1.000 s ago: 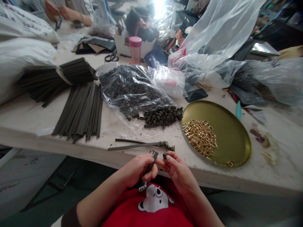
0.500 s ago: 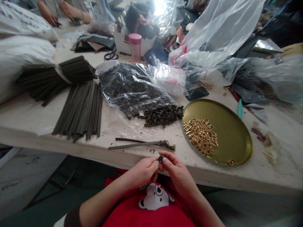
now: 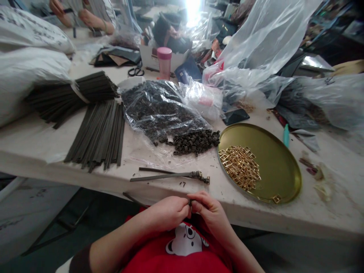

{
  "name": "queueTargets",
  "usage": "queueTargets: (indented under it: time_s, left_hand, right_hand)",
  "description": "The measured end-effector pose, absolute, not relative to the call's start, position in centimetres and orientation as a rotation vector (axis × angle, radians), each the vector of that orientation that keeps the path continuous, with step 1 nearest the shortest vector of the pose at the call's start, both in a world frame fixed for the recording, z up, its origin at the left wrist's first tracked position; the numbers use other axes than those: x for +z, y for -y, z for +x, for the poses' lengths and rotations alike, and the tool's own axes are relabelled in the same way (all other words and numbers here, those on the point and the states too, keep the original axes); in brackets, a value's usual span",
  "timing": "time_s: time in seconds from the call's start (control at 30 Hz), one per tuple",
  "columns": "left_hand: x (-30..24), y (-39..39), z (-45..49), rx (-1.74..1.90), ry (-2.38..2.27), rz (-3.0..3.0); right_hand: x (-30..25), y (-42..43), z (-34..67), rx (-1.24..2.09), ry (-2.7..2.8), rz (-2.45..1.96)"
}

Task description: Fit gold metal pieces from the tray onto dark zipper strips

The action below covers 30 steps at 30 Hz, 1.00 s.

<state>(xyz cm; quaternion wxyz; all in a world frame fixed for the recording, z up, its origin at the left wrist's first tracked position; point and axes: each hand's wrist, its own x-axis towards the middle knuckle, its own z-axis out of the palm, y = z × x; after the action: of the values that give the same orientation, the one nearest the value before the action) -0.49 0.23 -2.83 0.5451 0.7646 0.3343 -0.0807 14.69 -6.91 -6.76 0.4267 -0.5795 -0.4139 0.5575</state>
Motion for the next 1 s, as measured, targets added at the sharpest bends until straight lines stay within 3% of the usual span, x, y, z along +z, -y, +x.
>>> queueTargets:
  time_s: [0.2, 0.43, 0.57, 0.7, 0.83, 1.0]
  left_hand:
    - [-2.2, -0.1, -0.4, -0.144, -0.823, 1.642]
    - [-1.0, -0.8, -1.3, -0.032, -0.891, 1.858]
    - [0.0, -1.2, -1.2, -0.021, -0.828, 1.777]
    - [0.1, -1.4, -1.4, -0.049, -0.848, 1.631]
    - [-0.6, -1.4, -1.2, 0.031, -0.813, 1.516]
    - [-2.6, -1.5, -0.7, 0.019, -0.940, 1.282]
  right_hand:
    - [-6.7, 6.8, 14.8, 1.595, 0.813, -1.316]
    - [-5.3, 5.8, 15.4, 1.529, 0.696, -1.389]
    - [-5.7, 5.9, 14.6, 1.639, 0.535, -1.211]
    - [-5.9, 5.6, 15.0, 1.498, 0.488, -1.310]
    - [-6.4, 5.1, 14.2, 1.518, 0.611, -1.304]
    - [-6.6, 4.7, 12.8, 1.271, 1.146, -1.415]
